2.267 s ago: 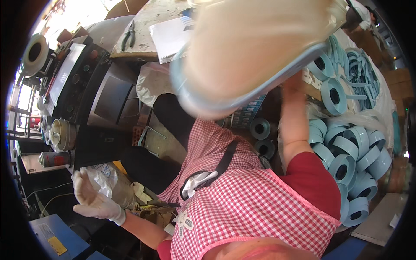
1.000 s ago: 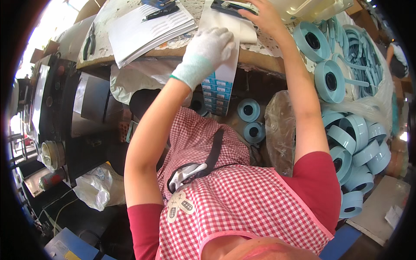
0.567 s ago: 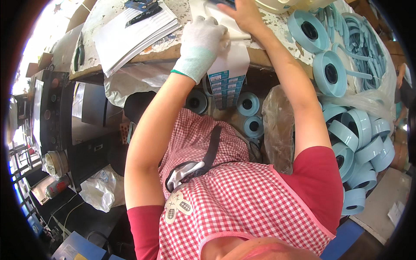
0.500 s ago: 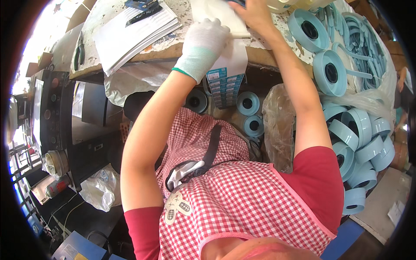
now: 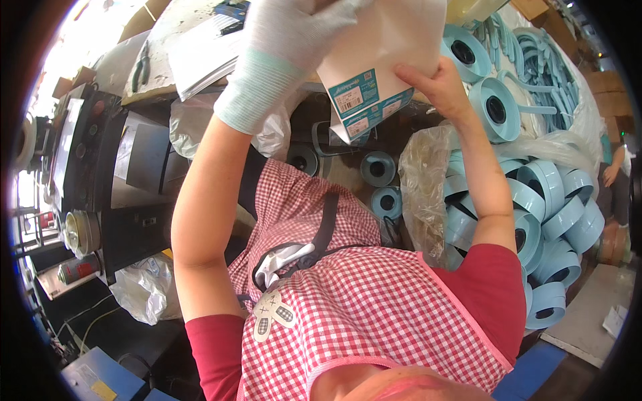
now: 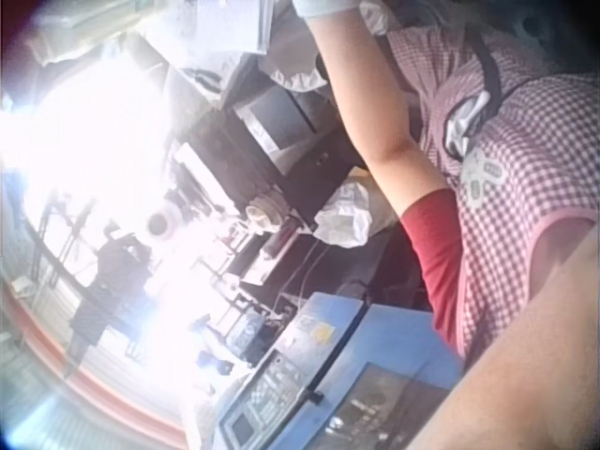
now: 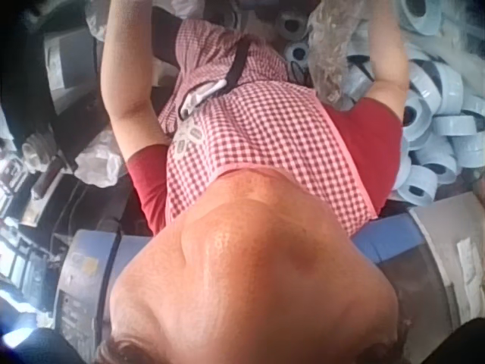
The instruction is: The person repeatedly picks up white plastic pitchers, wipes the interior with a cloth, applies a label, and attaches a blue handle. They then place the assembled pitchers into a nearby basket. The process is repeated for multiple units.
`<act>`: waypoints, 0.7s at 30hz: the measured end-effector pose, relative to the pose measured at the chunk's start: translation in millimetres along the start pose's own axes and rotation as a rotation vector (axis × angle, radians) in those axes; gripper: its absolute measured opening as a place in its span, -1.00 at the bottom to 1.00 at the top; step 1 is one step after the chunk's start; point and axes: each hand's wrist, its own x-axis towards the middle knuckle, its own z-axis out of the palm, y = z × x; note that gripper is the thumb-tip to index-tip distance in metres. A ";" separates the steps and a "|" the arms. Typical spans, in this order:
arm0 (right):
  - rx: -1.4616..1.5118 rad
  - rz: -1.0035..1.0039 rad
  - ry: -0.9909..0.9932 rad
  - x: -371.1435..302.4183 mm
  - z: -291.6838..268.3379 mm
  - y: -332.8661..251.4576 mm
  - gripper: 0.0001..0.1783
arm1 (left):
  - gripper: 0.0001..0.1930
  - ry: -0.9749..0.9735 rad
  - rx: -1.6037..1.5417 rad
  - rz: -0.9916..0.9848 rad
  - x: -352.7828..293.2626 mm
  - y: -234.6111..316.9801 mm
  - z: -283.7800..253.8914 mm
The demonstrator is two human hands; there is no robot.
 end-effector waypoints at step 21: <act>0.553 0.293 0.207 88.4 45.1 55.2 -0.71 | -0.44 -0.143 0.714 0.101 -71.6 -53.6 29.2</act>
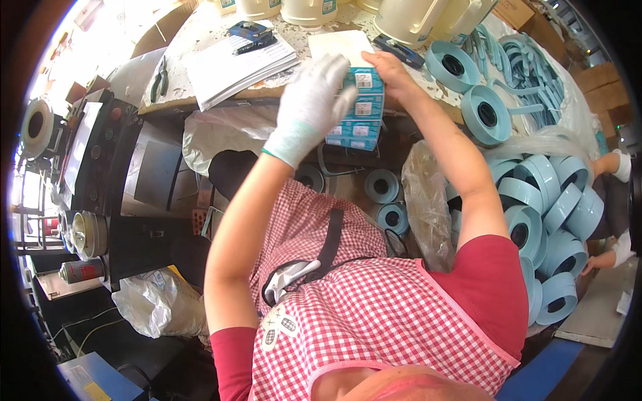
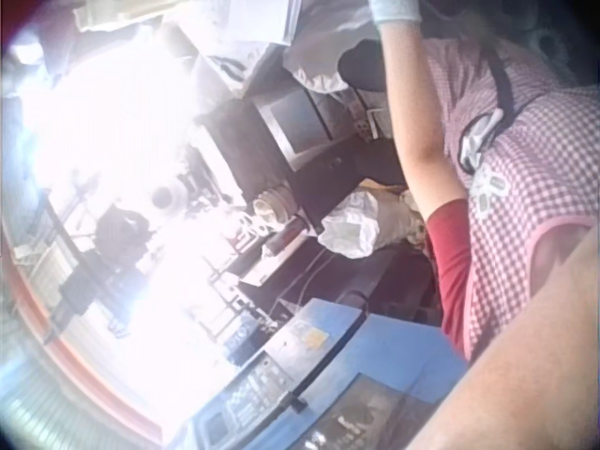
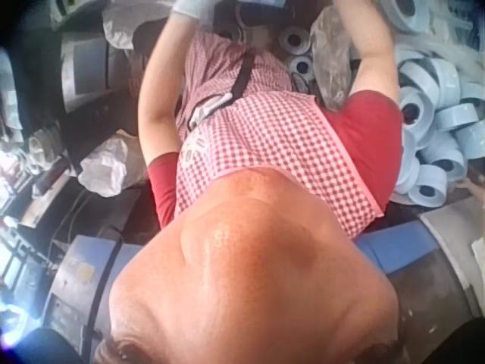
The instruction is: The person repeatedly picks up white plastic pitchers, wipes the interior with a cloth, applies a label, and attaches a blue handle. They then place the assembled pitchers into a nearby basket. The process is repeated for multiple units.
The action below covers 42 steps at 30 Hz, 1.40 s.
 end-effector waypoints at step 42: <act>-0.947 -0.559 -0.134 23.7 17.9 12.8 -0.54 | -0.35 -0.100 0.126 -0.142 -42.5 -21.8 60.7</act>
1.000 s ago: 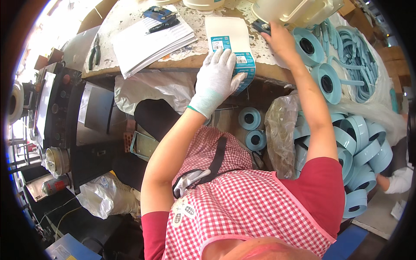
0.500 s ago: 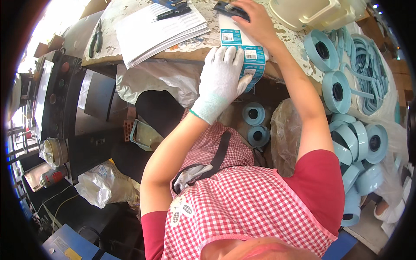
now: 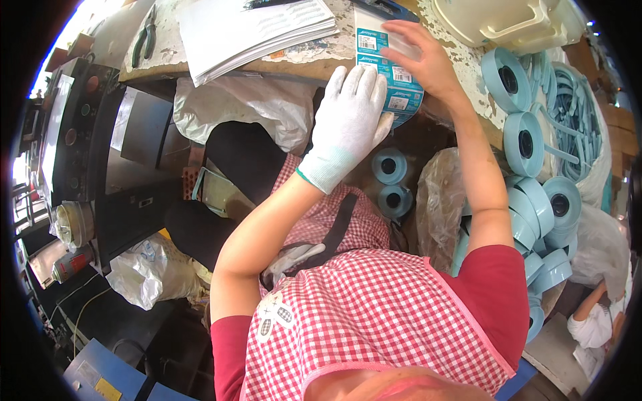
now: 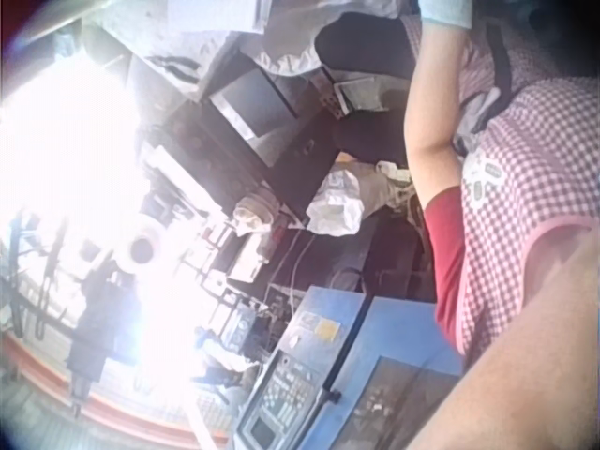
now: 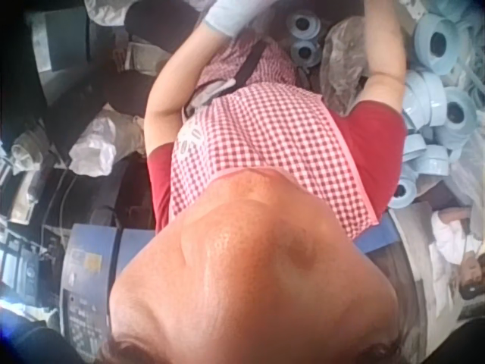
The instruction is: The person repeatedly picks up white plastic pitchers, wipes the interior with a cloth, applies a label, and attaches a blue handle. They then place the assembled pitchers into a nearby basket. The process is repeated for multiple units.
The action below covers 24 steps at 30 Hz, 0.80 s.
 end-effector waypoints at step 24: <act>-0.152 -0.194 0.264 15.7 24.9 -5.8 -0.83 | -0.66 0.208 -0.131 -0.089 -16.6 -17.6 -5.1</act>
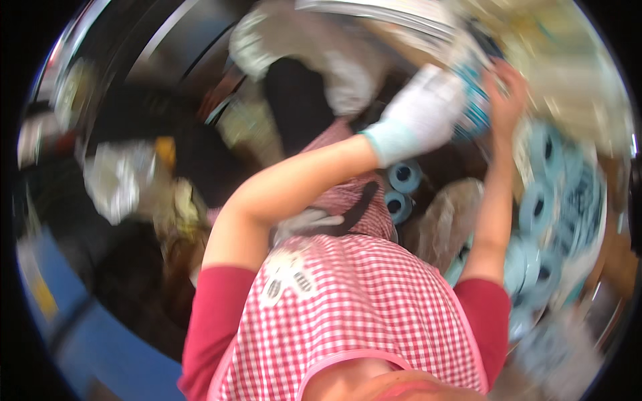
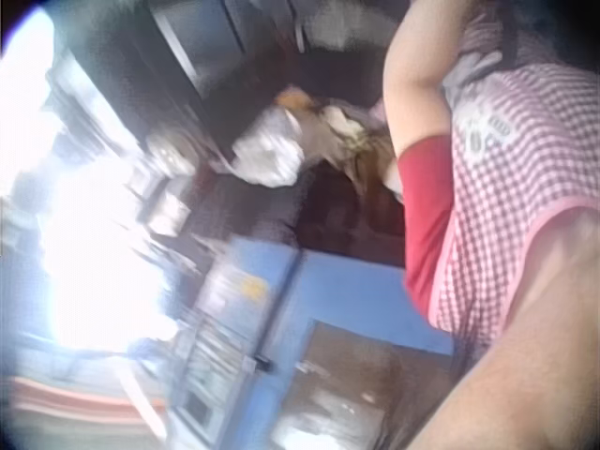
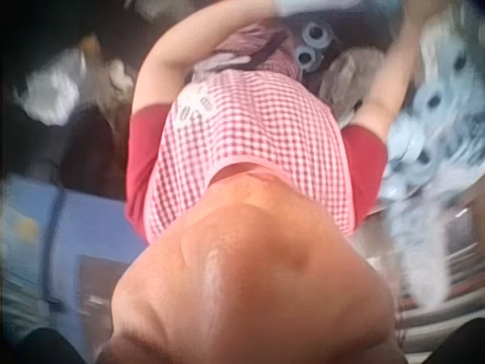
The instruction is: The person repeatedly picks up white plastic pitchers, wipes the interior with a cloth, applies a label, and attaches a blue handle. They then place the assembled pitchers into a nearby basket. The process is repeated for multiple units.
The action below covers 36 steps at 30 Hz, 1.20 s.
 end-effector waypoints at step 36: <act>1.065 0.459 -0.954 -63.0 152.9 -314.3 -0.65 | -0.98 0.887 0.900 -1.383 -543.2 88.0 -328.4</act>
